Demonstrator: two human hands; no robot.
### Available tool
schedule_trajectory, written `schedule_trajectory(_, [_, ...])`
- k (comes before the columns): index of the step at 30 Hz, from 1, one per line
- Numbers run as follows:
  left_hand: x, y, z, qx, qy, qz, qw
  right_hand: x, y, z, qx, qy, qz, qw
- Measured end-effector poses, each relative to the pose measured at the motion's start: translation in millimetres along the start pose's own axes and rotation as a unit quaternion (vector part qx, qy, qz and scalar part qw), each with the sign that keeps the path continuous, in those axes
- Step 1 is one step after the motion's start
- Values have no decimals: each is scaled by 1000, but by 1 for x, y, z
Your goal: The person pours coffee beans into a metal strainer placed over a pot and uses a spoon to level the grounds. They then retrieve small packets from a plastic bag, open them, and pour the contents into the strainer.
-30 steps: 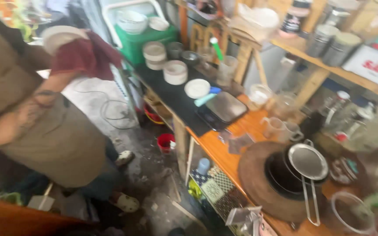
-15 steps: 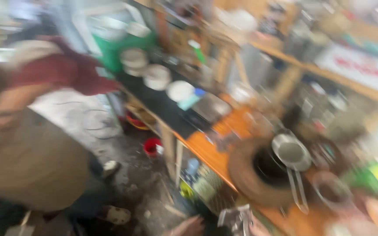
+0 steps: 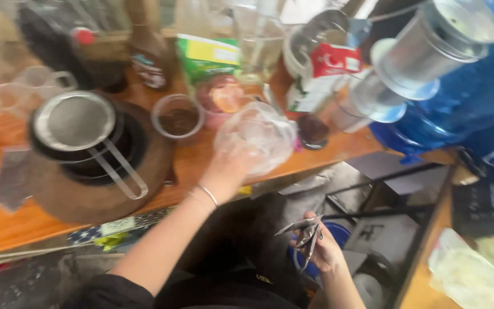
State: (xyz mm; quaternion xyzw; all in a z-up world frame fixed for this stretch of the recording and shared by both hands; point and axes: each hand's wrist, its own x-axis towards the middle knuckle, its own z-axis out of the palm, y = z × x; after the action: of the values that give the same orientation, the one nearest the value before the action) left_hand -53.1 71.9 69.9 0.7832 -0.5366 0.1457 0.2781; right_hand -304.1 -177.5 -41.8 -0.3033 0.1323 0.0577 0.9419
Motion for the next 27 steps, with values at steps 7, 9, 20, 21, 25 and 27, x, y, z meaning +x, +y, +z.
schedule_trajectory(7, [51, -26, 6, 128, -116, -37, 984, -6, -32, 5, -10, 3, -30, 999])
schedule_trajectory(9, [55, -13, -1, 150, -111, -47, 981, -5, -40, 7, -5, 8, -25, 1000])
schedule_trajectory(20, [0, 11, 50, 151, -172, -122, 966, 27, -55, -17, -33, 27, -46, 998])
schedule_trajectory(21, [3, 12, 44, 155, -168, -128, 965, 32, -56, -18, -36, 21, -42, 998])
schedule_trajectory(25, [2, 17, 28, 113, -135, -96, 980, 50, -55, -22, 2, 18, -53, 998])
schedule_trajectory(27, [-2, 27, 13, 106, -104, -82, 985, 59, -51, -17, 8, 41, -55, 998])
